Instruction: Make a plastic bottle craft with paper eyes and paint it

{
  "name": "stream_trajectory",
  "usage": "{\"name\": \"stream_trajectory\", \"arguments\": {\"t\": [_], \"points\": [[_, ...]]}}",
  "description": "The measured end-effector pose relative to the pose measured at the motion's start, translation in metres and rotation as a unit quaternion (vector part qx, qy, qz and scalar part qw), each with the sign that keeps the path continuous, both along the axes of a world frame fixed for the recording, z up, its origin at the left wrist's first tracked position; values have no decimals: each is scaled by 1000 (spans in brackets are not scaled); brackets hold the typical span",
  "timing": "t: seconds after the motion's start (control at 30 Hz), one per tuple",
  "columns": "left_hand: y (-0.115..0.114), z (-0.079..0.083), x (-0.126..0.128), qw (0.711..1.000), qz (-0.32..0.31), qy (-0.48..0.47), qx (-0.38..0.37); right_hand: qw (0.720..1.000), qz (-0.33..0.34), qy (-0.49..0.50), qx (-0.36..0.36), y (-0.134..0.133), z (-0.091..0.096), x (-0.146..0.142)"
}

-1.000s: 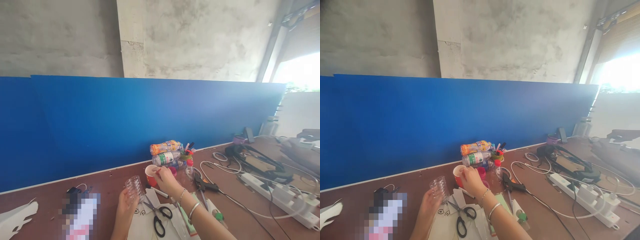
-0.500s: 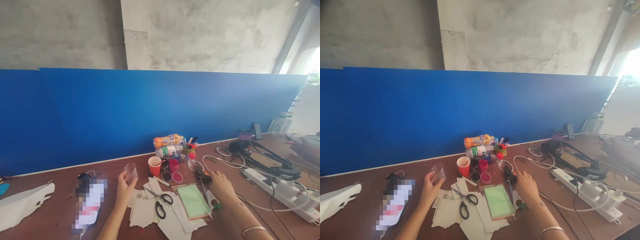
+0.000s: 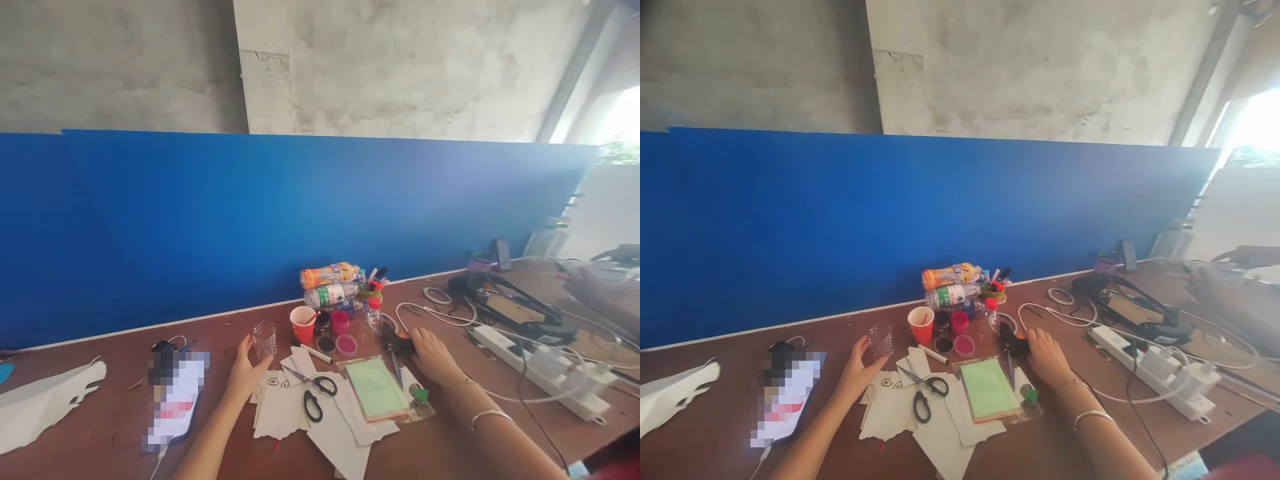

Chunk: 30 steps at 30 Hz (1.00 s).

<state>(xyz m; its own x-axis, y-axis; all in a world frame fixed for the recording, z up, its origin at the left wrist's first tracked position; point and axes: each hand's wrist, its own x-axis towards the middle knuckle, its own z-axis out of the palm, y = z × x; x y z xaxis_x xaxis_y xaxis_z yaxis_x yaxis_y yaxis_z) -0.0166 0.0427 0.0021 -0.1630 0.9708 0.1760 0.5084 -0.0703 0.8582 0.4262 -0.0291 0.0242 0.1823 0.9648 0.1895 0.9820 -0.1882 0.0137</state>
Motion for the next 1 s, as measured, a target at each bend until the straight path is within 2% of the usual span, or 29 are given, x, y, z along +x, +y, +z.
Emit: {"name": "stream_trajectory", "arguments": {"t": [0.1,0.17,0.37,0.57,0.67,0.73,0.83,0.9,1.0], "points": [[-15,7,-3,999,32,24,30,1000,9,9,13,1,-2,8],[-26,13,-1,997,33,44,45,998,7,29,52,0,-3,14],[-49,23,17,987,-120,110,21,979,-37,110,165,-12,7,21],[-65,19,27,981,-145,132,3,947,-91,180,252,-27,30,13],[-72,18,26,981,-153,117,-18,925,-83,234,287,-30,36,0],[-72,21,24,980,-159,112,-42,916,-47,278,286,-31,38,-14],[-67,27,20,979,-143,129,-62,913,67,327,237,-30,36,-41],[-63,32,19,979,-128,147,-59,908,153,339,194,-31,33,-62],[-62,37,21,977,-124,173,-23,894,241,348,149,-34,29,-92]]}}
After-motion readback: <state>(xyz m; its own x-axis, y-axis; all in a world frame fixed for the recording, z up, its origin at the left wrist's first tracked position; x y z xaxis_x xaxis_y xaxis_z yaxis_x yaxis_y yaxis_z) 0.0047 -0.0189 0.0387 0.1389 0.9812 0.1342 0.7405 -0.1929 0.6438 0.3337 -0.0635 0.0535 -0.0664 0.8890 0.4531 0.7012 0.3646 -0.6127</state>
